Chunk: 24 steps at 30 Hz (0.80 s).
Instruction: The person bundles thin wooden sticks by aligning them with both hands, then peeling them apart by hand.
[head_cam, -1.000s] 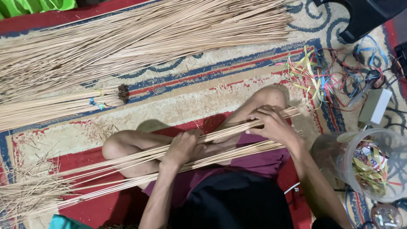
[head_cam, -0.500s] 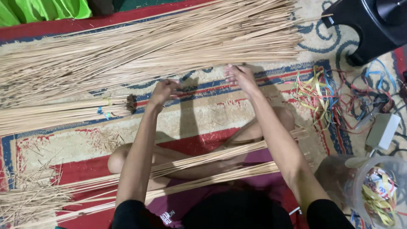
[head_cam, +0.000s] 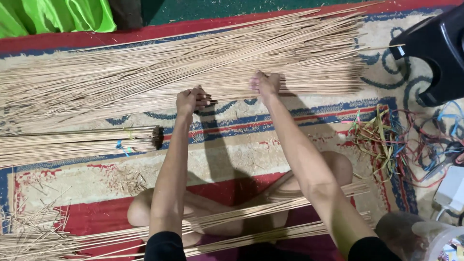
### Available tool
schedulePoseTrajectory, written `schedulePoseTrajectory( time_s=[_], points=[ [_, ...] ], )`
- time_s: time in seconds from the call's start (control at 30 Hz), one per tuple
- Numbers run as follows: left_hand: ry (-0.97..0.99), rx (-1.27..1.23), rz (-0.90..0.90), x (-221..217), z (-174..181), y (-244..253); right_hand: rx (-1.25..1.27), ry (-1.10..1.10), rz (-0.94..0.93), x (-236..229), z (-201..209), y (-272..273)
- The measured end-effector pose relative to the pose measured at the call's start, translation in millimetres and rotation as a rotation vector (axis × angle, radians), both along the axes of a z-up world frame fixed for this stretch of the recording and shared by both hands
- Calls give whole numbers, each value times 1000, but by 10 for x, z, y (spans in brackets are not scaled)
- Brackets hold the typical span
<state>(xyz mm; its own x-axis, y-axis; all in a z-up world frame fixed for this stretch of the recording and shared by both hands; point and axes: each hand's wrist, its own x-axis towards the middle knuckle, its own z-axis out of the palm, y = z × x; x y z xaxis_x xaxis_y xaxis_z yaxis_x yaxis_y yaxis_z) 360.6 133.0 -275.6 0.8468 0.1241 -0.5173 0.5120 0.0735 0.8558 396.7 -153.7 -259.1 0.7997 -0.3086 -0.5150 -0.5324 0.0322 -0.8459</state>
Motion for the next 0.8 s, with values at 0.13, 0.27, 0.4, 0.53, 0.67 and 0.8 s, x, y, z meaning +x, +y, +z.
schedulePoseTrajectory(
  time_s=[0.13,0.27,0.4,0.53,0.67,0.8],
  points=[
    [77,-77,12,-39,131,26,-18,-46,-112,-230,55,-64],
    [46,-169,86,-238,479,-54,27,-100,-235,-615,176,-406],
    [6,-294,252,-242,408,-28,21,-155,-257,-1238,555,-1062],
    [-71,-436,185,-635,627,-242,-61,-289,-303,-1730,762,-1924],
    [-111,-494,25,-1254,1076,-889,-90,-409,-356,-2239,1287,-1690],
    [-145,-549,-32,-1748,1480,-1195,152,-533,-218,-2725,1934,-1120]
  ],
)
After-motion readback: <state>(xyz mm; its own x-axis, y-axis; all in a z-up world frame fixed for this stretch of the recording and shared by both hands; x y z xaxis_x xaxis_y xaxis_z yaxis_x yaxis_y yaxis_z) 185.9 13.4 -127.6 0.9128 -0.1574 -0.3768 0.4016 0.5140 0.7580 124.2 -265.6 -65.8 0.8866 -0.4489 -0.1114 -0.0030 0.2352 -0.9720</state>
